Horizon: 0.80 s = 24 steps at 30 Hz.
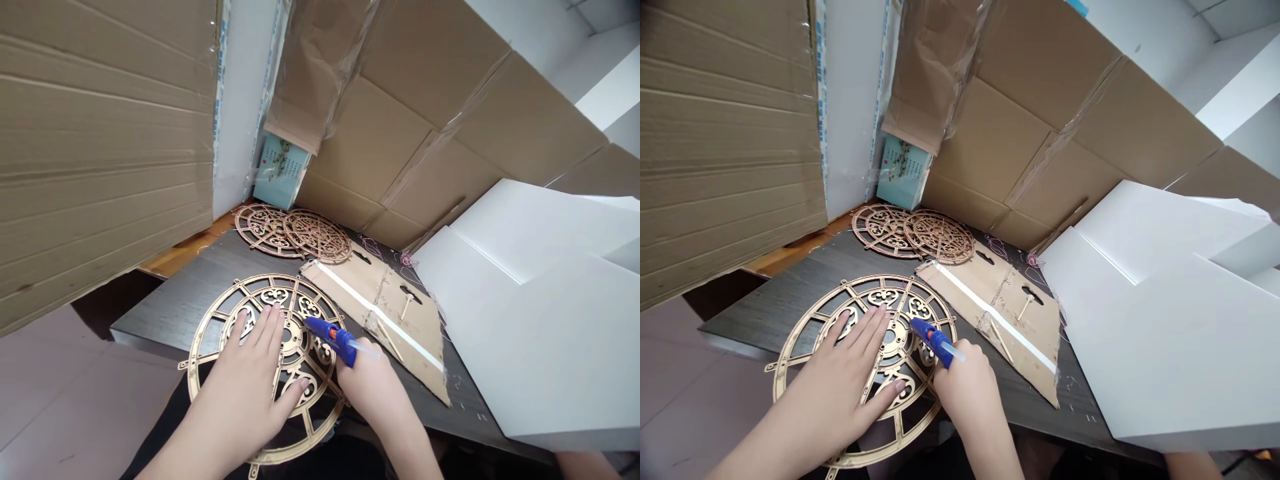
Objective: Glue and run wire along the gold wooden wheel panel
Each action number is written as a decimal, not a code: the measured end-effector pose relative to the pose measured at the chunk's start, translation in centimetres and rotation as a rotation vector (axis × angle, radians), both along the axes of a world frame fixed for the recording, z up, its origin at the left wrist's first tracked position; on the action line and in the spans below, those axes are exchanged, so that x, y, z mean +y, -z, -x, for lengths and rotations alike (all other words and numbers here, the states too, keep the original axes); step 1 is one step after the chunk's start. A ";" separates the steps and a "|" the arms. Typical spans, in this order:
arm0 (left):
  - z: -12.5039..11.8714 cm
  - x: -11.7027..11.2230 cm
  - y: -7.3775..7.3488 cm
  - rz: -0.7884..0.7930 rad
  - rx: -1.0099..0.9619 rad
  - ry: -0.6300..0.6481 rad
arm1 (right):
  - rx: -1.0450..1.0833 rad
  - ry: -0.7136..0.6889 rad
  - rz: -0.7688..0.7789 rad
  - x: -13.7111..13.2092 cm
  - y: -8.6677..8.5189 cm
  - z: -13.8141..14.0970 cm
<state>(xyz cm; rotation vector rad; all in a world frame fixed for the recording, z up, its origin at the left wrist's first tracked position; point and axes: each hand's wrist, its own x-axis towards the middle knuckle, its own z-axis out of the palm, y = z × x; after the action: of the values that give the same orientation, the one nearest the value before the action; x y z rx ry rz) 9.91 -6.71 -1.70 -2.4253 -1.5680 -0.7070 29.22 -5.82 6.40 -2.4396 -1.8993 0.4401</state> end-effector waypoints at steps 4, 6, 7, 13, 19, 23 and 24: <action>0.0 0.0 0.1 -0.017 0.002 0.007 | 0.013 -0.011 -0.001 0.6 -0.2 1.0; 0.1 0.0 0.1 -0.032 0.003 0.007 | 0.031 -0.015 -0.002 0.9 -0.2 1.3; 0.1 0.0 0.1 -0.035 0.001 0.006 | 0.039 -0.012 -0.001 1.0 -0.1 1.3; 0.0 -0.1 -0.1 0.015 -0.014 0.005 | 0.049 0.029 0.013 -0.4 0.1 -0.4; 0.0 -0.1 -0.1 0.023 -0.019 0.002 | 0.084 0.014 0.009 -1.0 0.5 -1.4; 0.0 -0.2 0.0 -0.016 -0.017 0.020 | 0.100 0.024 -0.003 -1.4 1.2 -1.6; 0.0 -0.2 0.0 -0.024 -0.018 0.028 | 0.096 0.034 -0.003 -1.6 1.4 -1.6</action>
<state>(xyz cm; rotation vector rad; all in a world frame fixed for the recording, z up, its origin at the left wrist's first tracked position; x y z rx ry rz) 9.93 -6.94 -1.74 -2.4348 -1.5264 -0.7504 30.77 -7.38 5.03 -2.3989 -1.8168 0.5420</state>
